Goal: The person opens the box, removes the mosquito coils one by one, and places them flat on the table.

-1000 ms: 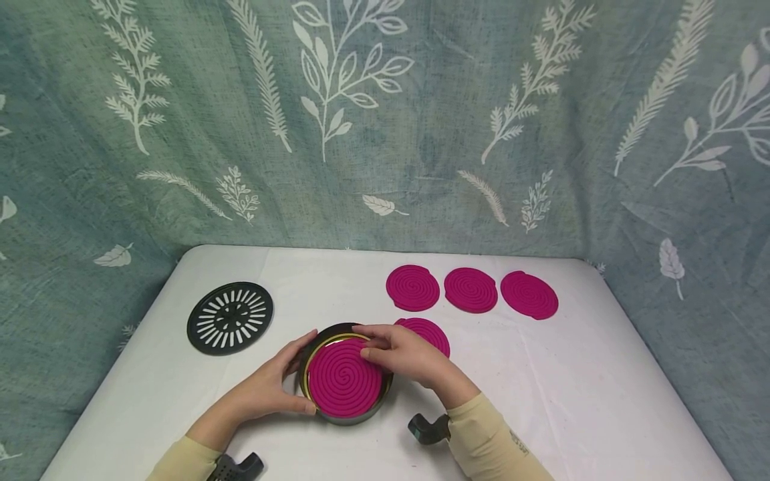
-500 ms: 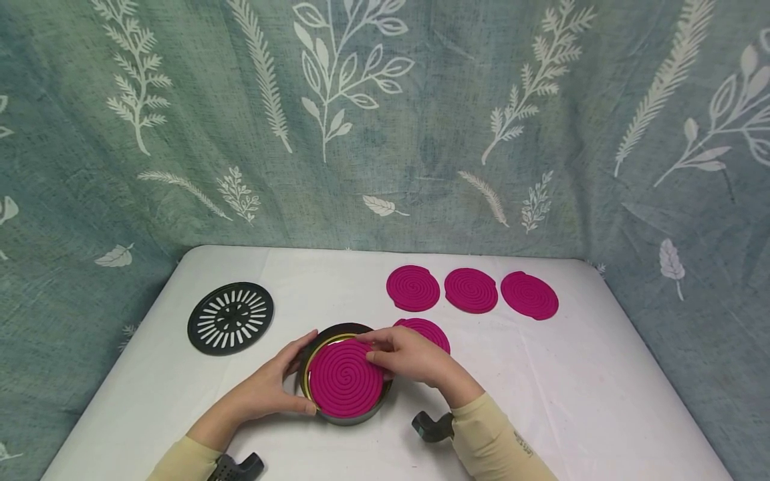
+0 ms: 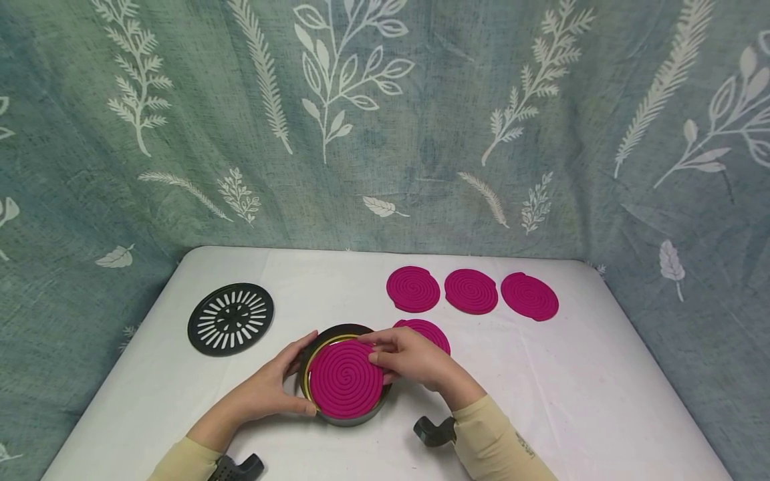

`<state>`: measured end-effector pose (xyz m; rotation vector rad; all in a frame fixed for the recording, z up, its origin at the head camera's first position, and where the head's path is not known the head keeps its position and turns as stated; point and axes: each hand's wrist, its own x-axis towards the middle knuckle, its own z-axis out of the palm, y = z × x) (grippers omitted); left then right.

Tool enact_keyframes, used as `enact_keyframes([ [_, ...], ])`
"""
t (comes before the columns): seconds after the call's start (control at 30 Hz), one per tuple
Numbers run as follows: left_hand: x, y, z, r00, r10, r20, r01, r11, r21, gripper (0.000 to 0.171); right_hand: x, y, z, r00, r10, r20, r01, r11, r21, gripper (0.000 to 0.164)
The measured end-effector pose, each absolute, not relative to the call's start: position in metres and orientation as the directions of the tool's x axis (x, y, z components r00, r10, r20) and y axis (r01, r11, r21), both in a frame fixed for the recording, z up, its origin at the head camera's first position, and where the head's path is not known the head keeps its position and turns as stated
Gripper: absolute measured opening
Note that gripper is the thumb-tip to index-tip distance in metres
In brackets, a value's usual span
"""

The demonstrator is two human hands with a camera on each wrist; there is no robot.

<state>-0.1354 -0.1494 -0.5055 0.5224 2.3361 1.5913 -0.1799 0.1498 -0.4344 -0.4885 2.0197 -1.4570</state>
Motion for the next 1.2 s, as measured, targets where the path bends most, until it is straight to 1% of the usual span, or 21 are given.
enact_keyframes([
  [0.3,-0.135,-0.149,-0.504,-0.900,0.435,-0.016,0.151,0.348,0.925,0.120,-0.178,0.154,-0.437,-0.791,-0.566,-0.234,0.101,0.257,-0.961,0.040],
  [0.53,-0.135,-0.149,-0.505,-0.899,0.438,-0.009,0.165,0.357,0.919,0.120,-0.177,0.164,-0.439,-0.822,-0.532,-0.205,0.100,0.219,-0.971,0.047],
  [0.8,-0.135,-0.148,-0.505,-0.902,0.432,-0.008,0.166,0.365,0.916,0.121,-0.175,0.178,-0.439,-0.852,-0.482,-0.205,0.159,0.135,-0.978,0.050],
  [0.97,-0.135,-0.148,-0.506,-0.901,0.434,-0.001,0.173,0.360,0.917,0.121,-0.173,0.191,-0.439,-0.877,-0.446,-0.180,0.148,0.106,-0.983,0.051],
  [1.2,-0.135,-0.148,-0.505,-0.900,0.436,-0.006,0.166,0.355,0.920,0.120,-0.171,0.210,-0.440,-0.907,-0.391,-0.154,0.124,0.101,-0.987,0.051],
])
